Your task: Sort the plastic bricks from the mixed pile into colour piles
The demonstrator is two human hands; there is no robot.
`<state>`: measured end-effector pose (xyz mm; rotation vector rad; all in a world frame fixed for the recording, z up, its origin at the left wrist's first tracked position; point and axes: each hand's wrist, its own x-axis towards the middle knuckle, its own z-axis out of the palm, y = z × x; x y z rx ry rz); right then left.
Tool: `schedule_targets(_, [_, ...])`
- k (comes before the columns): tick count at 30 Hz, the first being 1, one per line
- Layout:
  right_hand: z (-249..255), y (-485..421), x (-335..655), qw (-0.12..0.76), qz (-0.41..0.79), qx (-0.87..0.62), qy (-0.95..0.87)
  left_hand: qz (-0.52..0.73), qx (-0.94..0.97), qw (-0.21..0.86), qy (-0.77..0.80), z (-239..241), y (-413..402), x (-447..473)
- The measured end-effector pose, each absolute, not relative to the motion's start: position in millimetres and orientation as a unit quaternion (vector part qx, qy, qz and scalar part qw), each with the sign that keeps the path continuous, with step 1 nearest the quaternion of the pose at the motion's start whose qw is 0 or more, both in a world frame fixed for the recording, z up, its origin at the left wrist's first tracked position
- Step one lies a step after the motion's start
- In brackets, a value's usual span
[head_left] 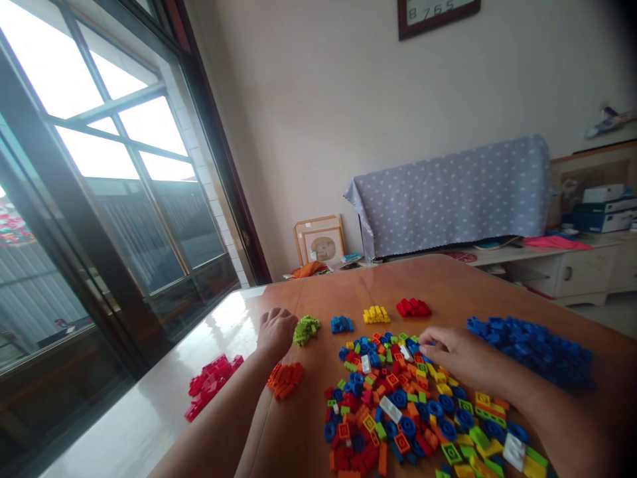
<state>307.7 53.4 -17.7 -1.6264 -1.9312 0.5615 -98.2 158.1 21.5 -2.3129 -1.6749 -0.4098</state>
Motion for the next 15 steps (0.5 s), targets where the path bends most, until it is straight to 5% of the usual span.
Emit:
schedule_targets(8, [-10.3,47.6,307.5,0.281,0.205,-0.607,-0.715,-0.179,-0.808,0.125,-0.548,23.9,132.1,-71.8])
schedule_targets(15, [1.5,39.8,307.4,0.268,0.204,-0.621,-0.708,-0.177,-0.881,-0.008,-0.438,24.6,60.6,-15.9])
